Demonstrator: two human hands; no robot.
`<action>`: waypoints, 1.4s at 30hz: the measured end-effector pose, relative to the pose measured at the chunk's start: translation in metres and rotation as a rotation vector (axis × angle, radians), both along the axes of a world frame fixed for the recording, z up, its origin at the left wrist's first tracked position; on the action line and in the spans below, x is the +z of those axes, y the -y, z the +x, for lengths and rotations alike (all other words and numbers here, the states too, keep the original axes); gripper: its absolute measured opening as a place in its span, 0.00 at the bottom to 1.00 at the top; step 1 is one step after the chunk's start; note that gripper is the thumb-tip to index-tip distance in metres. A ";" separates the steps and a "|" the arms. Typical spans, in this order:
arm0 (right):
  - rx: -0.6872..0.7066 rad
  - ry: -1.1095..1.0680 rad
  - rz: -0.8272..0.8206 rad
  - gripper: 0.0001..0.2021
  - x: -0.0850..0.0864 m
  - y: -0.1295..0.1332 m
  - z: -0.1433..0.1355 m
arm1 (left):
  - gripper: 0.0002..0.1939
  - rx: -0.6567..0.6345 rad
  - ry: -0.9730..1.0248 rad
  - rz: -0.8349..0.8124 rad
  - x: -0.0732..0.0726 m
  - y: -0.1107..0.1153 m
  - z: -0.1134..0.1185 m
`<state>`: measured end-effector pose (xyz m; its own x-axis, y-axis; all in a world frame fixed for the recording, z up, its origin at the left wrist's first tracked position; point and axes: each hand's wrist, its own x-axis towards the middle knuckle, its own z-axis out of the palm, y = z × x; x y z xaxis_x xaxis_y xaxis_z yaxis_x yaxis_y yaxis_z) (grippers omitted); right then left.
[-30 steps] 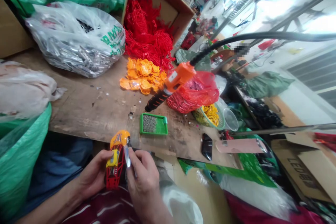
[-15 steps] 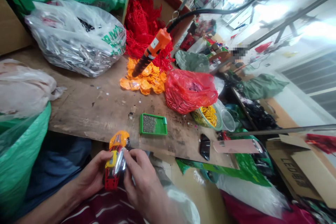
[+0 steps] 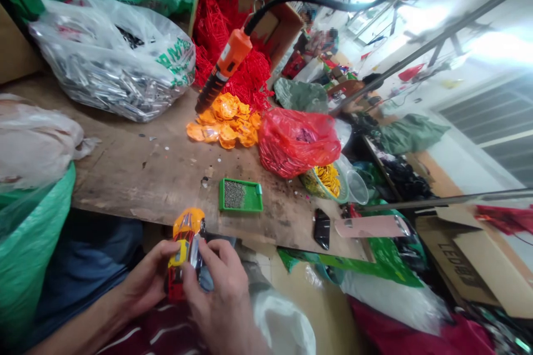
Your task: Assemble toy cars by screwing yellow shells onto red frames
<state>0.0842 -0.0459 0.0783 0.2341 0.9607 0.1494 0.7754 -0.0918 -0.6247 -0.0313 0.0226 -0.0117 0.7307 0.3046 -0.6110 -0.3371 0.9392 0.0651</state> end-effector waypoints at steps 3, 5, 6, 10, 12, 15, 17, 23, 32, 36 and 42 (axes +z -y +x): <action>-0.027 -0.004 0.027 0.11 0.001 0.001 0.004 | 0.12 -0.020 -0.023 -0.018 0.004 -0.002 0.000; -0.047 -0.006 0.047 0.10 -0.001 0.002 0.006 | 0.11 -0.015 -0.044 -0.014 0.006 -0.003 0.001; -0.055 -0.013 0.052 0.09 -0.002 0.003 0.006 | 0.10 -0.013 -0.051 -0.010 0.007 -0.003 0.001; -0.103 -0.055 -0.007 0.09 -0.007 0.006 0.007 | 0.11 -0.025 -0.049 -0.012 0.007 -0.003 0.002; -0.116 -0.078 -0.052 0.13 -0.009 0.006 0.008 | 0.11 -0.026 -0.032 -0.012 0.006 -0.003 0.002; -0.104 -0.096 -0.095 0.16 -0.013 0.004 0.009 | 0.10 -0.023 -0.020 -0.001 0.005 -0.001 0.002; -0.096 -0.100 -0.118 0.15 -0.014 0.003 0.011 | 0.09 -0.015 -0.029 0.022 0.004 0.000 0.002; -0.055 -0.074 -0.177 0.14 -0.006 0.001 0.016 | 0.10 -0.020 -0.067 0.063 0.004 0.001 0.003; 0.053 -0.049 -0.299 0.20 -0.003 0.001 0.021 | 0.07 0.005 -0.073 0.064 0.005 0.000 0.004; 0.161 0.024 -0.306 0.24 -0.005 0.006 0.029 | 0.06 0.005 -0.108 0.075 0.003 0.002 0.003; 0.163 -0.006 -0.259 0.24 -0.010 0.006 0.033 | 0.07 -0.024 -0.096 0.040 0.008 -0.001 0.003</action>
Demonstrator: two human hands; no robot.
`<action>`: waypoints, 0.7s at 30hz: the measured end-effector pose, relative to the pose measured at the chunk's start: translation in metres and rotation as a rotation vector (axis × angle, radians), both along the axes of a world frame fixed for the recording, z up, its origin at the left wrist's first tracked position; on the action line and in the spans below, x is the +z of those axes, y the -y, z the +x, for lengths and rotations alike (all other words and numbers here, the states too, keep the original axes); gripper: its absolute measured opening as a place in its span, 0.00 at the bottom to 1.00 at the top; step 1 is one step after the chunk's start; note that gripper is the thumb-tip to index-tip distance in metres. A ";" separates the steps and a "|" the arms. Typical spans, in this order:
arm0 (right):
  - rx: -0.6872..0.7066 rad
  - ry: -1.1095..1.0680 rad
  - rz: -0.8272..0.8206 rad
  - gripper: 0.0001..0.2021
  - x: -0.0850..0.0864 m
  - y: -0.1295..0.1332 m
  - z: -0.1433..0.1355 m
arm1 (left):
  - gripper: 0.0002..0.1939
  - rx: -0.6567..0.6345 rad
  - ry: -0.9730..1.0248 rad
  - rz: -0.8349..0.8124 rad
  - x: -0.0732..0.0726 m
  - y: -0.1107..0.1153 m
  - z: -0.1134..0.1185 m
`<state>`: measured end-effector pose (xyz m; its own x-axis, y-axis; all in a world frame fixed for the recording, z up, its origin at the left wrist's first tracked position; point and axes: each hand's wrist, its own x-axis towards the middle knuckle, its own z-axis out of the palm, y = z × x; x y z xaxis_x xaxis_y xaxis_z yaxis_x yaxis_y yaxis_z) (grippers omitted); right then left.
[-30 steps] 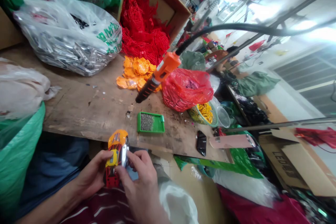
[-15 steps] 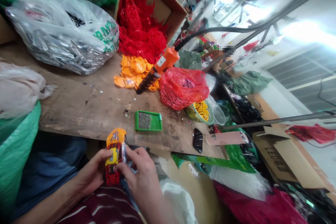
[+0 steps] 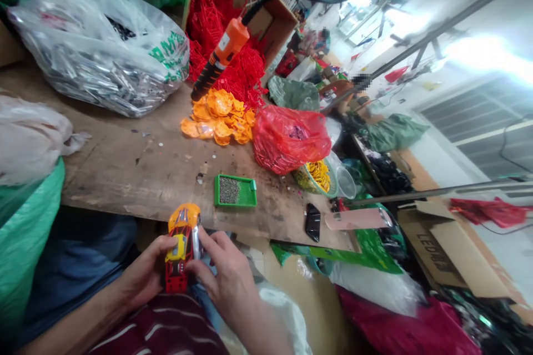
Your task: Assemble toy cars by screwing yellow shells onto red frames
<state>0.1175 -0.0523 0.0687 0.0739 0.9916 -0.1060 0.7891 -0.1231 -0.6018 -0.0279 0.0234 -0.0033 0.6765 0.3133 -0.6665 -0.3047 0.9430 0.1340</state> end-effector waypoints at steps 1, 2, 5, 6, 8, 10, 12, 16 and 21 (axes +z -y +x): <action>-0.049 -0.055 0.032 0.22 -0.003 -0.001 -0.002 | 0.08 0.002 0.015 -0.003 0.000 -0.001 0.000; -0.110 -0.122 0.057 0.21 -0.008 -0.001 -0.005 | 0.09 0.006 0.028 0.000 0.000 -0.001 -0.001; -0.337 -0.372 0.071 0.21 -0.021 -0.003 -0.014 | 0.10 0.026 0.061 0.033 -0.004 -0.001 -0.001; -0.414 -0.463 0.063 0.22 -0.024 -0.003 -0.016 | 0.10 0.028 0.073 0.043 -0.006 0.000 -0.001; -0.529 -0.617 0.027 0.23 -0.029 -0.005 -0.018 | 0.10 0.023 0.080 0.050 -0.009 0.001 -0.001; -0.590 -0.697 -0.006 0.24 -0.031 -0.006 -0.018 | 0.09 0.017 0.057 0.051 -0.011 0.001 0.000; -0.611 -0.693 0.008 0.25 -0.032 -0.005 -0.018 | 0.09 0.015 0.029 0.058 -0.011 0.001 0.000; -0.476 -0.520 0.153 0.15 -0.029 0.000 -0.019 | 0.07 0.040 0.029 0.073 -0.011 -0.002 0.001; -0.325 -0.352 0.183 0.10 -0.027 0.003 -0.016 | 0.10 0.037 0.036 0.057 -0.010 -0.004 0.001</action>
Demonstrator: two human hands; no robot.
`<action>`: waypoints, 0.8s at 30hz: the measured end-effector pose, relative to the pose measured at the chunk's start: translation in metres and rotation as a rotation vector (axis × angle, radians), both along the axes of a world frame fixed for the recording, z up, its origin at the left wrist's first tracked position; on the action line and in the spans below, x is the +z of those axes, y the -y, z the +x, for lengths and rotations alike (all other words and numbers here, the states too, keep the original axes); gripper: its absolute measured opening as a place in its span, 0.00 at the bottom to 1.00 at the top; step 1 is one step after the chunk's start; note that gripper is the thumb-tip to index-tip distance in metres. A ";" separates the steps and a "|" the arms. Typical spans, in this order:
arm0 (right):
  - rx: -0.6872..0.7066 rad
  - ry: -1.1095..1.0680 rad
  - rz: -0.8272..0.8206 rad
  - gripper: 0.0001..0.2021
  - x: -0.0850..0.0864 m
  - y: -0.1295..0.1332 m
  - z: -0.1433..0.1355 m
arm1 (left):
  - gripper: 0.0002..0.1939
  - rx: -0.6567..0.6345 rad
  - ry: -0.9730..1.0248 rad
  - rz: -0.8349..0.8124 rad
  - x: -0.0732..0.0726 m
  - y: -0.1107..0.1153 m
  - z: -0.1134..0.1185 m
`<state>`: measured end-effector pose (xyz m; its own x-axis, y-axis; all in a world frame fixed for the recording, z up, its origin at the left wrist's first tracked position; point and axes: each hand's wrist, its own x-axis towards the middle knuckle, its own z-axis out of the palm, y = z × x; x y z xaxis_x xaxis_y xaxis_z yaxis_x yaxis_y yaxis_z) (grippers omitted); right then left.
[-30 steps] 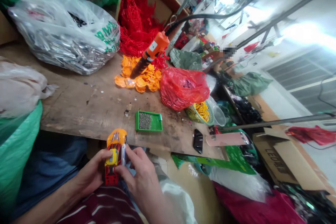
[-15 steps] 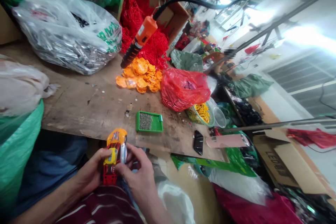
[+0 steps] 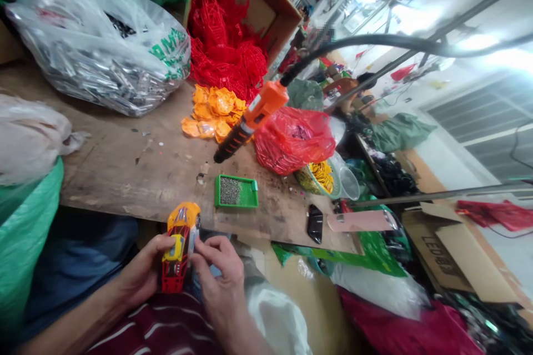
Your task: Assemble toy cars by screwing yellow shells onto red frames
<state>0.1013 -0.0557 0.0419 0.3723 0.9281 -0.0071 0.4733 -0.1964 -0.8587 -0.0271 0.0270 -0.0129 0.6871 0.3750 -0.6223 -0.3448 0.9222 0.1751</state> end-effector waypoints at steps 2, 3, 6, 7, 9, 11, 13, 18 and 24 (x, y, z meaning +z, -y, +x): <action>-0.059 -0.056 -0.021 0.08 -0.004 -0.001 0.002 | 0.10 -0.003 -0.014 0.015 0.000 0.001 0.000; -0.102 -0.111 -0.032 0.06 -0.007 -0.002 0.003 | 0.09 -0.007 -0.021 0.018 0.000 0.001 0.000; -0.253 -0.316 -0.074 0.12 -0.014 -0.009 0.009 | 0.09 -0.015 -0.022 0.037 0.000 0.003 0.001; -0.290 -0.375 -0.091 0.18 -0.016 -0.012 0.011 | 0.10 -0.019 -0.012 0.048 0.000 0.004 0.001; -0.310 -0.477 -0.134 0.32 -0.016 -0.018 0.017 | 0.13 -0.028 0.009 0.069 0.001 0.005 0.000; -0.219 -0.587 -0.190 0.38 -0.013 -0.023 0.023 | 0.15 -0.037 0.025 0.071 0.002 0.005 -0.001; -0.061 -0.704 -0.263 0.36 -0.009 -0.027 0.028 | 0.15 -0.058 0.054 0.055 0.003 0.005 -0.002; 0.199 -0.808 -0.329 0.24 -0.004 -0.034 0.036 | 0.16 -0.090 0.100 0.038 0.005 0.002 -0.006; 0.258 -0.803 -0.300 0.18 -0.004 -0.043 0.035 | 0.14 -0.081 0.173 0.050 0.011 -0.002 -0.008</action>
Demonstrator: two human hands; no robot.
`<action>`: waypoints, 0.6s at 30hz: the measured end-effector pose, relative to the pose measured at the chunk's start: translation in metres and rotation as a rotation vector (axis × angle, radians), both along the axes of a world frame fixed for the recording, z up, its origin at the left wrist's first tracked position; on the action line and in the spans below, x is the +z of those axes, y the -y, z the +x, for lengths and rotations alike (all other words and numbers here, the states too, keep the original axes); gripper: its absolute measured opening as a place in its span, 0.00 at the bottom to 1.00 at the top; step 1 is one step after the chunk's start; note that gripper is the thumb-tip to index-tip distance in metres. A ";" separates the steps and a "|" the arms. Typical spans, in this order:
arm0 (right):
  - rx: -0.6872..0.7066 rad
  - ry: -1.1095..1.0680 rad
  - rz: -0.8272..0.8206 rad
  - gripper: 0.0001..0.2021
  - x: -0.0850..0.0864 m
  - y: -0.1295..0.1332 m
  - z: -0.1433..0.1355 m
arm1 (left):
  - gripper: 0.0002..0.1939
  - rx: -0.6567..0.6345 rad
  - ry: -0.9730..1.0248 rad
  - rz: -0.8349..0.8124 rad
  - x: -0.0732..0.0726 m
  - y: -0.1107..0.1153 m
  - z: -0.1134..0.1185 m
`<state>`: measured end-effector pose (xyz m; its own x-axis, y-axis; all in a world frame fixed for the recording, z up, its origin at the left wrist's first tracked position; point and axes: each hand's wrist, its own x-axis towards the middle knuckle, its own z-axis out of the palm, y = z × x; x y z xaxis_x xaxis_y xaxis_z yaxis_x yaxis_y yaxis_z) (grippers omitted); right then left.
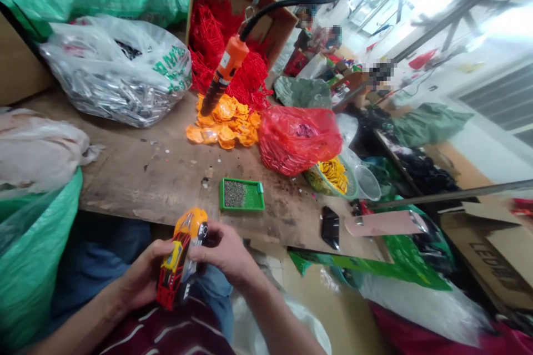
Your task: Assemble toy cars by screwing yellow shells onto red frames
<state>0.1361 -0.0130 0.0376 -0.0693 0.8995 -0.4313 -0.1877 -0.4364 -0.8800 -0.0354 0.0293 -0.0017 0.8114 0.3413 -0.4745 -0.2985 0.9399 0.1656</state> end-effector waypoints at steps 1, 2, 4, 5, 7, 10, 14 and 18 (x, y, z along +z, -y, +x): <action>0.014 0.001 0.005 0.17 0.001 -0.001 0.000 | 0.14 0.005 0.014 0.008 0.001 0.000 -0.001; 0.030 0.006 0.012 0.17 0.002 -0.002 0.000 | 0.13 0.011 0.024 0.019 0.002 0.000 -0.002; 0.052 0.040 0.025 0.18 0.004 -0.005 0.001 | 0.13 0.020 0.034 0.044 0.002 0.000 -0.005; 0.059 0.062 0.033 0.18 0.006 -0.006 0.001 | 0.13 0.023 0.036 0.054 0.002 0.001 -0.006; 0.068 0.107 0.058 0.18 0.009 -0.009 0.001 | 0.13 0.030 0.027 0.067 0.001 0.001 -0.008; 0.058 0.150 0.093 0.18 0.013 -0.013 0.000 | 0.13 0.063 -0.045 0.086 0.004 0.001 -0.008; 0.029 0.221 0.163 0.17 0.015 -0.018 -0.002 | 0.12 0.130 -0.196 0.157 0.010 0.000 -0.005; 0.017 0.295 0.203 0.13 0.016 -0.022 -0.001 | 0.14 0.146 -0.265 0.302 0.016 -0.004 -0.004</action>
